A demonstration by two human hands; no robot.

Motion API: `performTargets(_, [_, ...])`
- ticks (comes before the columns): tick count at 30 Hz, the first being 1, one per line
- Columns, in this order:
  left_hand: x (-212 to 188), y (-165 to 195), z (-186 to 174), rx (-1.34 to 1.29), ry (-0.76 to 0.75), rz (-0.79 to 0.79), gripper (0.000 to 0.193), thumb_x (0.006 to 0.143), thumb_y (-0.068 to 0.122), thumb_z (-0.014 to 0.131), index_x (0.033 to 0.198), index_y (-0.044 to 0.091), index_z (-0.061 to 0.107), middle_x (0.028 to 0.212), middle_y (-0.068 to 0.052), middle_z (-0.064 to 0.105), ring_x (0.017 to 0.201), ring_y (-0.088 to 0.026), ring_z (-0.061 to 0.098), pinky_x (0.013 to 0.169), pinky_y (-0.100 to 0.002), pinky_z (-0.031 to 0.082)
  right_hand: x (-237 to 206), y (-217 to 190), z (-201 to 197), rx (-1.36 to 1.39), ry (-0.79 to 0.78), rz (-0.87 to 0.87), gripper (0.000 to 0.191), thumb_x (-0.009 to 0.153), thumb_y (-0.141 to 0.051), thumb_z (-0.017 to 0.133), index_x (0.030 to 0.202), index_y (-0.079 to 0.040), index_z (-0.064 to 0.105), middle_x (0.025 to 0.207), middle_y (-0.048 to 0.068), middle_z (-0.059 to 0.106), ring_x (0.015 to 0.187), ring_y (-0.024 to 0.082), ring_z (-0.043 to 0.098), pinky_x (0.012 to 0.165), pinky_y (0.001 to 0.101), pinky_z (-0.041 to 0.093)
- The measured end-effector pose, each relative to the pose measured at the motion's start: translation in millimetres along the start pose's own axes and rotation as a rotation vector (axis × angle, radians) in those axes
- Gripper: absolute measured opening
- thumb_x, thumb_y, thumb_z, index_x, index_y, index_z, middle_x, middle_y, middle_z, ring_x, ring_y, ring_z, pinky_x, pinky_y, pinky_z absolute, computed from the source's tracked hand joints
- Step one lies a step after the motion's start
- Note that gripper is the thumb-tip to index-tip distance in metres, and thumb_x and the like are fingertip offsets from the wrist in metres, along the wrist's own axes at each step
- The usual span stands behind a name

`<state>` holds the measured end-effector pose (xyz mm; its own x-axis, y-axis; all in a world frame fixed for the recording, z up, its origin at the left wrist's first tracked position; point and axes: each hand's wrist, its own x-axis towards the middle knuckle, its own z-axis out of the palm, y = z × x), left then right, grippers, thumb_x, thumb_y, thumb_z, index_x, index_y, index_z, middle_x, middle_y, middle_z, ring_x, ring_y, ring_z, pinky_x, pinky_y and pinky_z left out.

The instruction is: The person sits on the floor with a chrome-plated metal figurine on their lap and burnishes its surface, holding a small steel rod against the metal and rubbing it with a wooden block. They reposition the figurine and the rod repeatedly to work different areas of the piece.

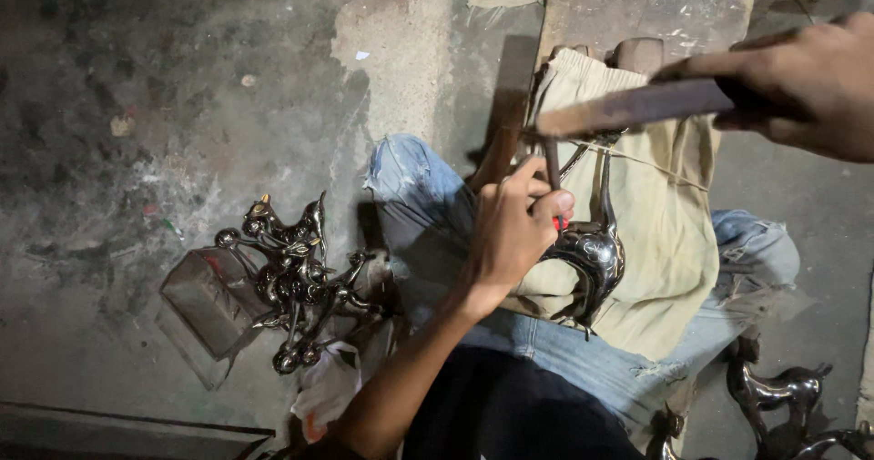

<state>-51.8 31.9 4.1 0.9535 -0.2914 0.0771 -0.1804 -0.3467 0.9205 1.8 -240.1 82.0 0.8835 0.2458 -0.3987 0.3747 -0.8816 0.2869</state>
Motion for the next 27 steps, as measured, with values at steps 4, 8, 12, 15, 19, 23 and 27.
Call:
performTargets(4, [-4,6,-2,-0.003,0.007,-0.067,0.013,0.094,0.011,0.066,0.090,0.000,0.060,0.076,-0.013,0.076,0.066,-0.026,0.077,0.060,-0.036,0.058,7,-10,-18,-0.063,0.033,0.097,0.074,0.093,-0.045,0.068,0.160,-0.040,0.036,0.083,0.004,0.075,0.062,0.017,0.075,0.057,0.0304,0.059])
performTargets(8, [-6,13,-3,-0.004,-0.031,-0.166,0.014,0.095,0.014,0.065,0.089,0.002,0.061,0.076,-0.011,0.076,0.061,-0.024,0.076,0.052,-0.037,0.056,12,-10,-23,-0.151,0.063,0.091,0.087,0.089,-0.045,0.072,0.166,-0.039,0.031,0.090,0.004,0.075,0.068,0.018,0.076,0.055,0.0295,0.060])
performTargets(12, [-9,13,-4,0.010,0.009,-0.085,0.013,0.095,0.013,0.066,0.090,0.001,0.061,0.075,-0.012,0.076,0.062,-0.024,0.076,0.055,-0.035,0.057,7,-8,-17,-0.116,0.489,0.021,0.070,0.086,-0.049,0.071,0.149,-0.031,0.048,0.093,0.008,0.075,0.072,0.022,0.075,0.061,0.0354,0.060])
performTargets(15, [-11,10,-3,-0.001,-0.016,-0.097,0.014,0.096,0.014,0.065,0.090,0.001,0.061,0.076,-0.012,0.076,0.062,-0.024,0.076,0.055,-0.036,0.055,3,-5,-14,-0.110,-0.050,-0.003,0.075,0.094,-0.029,0.065,0.160,-0.048,0.035,0.095,-0.005,0.073,0.070,0.012,0.073,0.052,0.0283,0.062])
performTargets(19, [-13,4,-1,0.029,0.005,-0.055,0.016,0.096,0.014,0.067,0.091,0.001,0.061,0.076,-0.013,0.076,0.066,-0.024,0.077,0.057,-0.036,0.054,-3,-12,-9,0.097,0.195,0.119,0.069,0.093,-0.044,0.068,0.156,-0.031,0.042,0.084,0.007,0.074,0.064,0.022,0.073,0.056,0.0337,0.057])
performTargets(23, [-7,-3,-1,-0.047,0.015,-0.052,0.016,0.095,0.016,0.069,0.097,0.001,0.063,0.077,-0.012,0.078,0.066,-0.020,0.077,0.057,-0.032,0.055,-14,-14,-5,-0.056,-0.027,0.101,0.079,0.091,-0.054,0.063,0.163,-0.043,0.032,0.080,0.002,0.074,0.057,0.016,0.073,0.053,0.0293,0.059])
performTargets(27, [5,-11,-1,-0.125,-0.033,0.004,0.020,0.091,0.012,0.074,0.099,-0.001,0.061,0.083,-0.013,0.078,0.072,-0.017,0.079,0.060,-0.028,0.059,-24,-15,-5,0.085,0.174,0.153,0.070,0.096,-0.053,0.060,0.161,-0.038,0.040,0.073,0.002,0.074,0.057,0.024,0.071,0.054,0.0356,0.056])
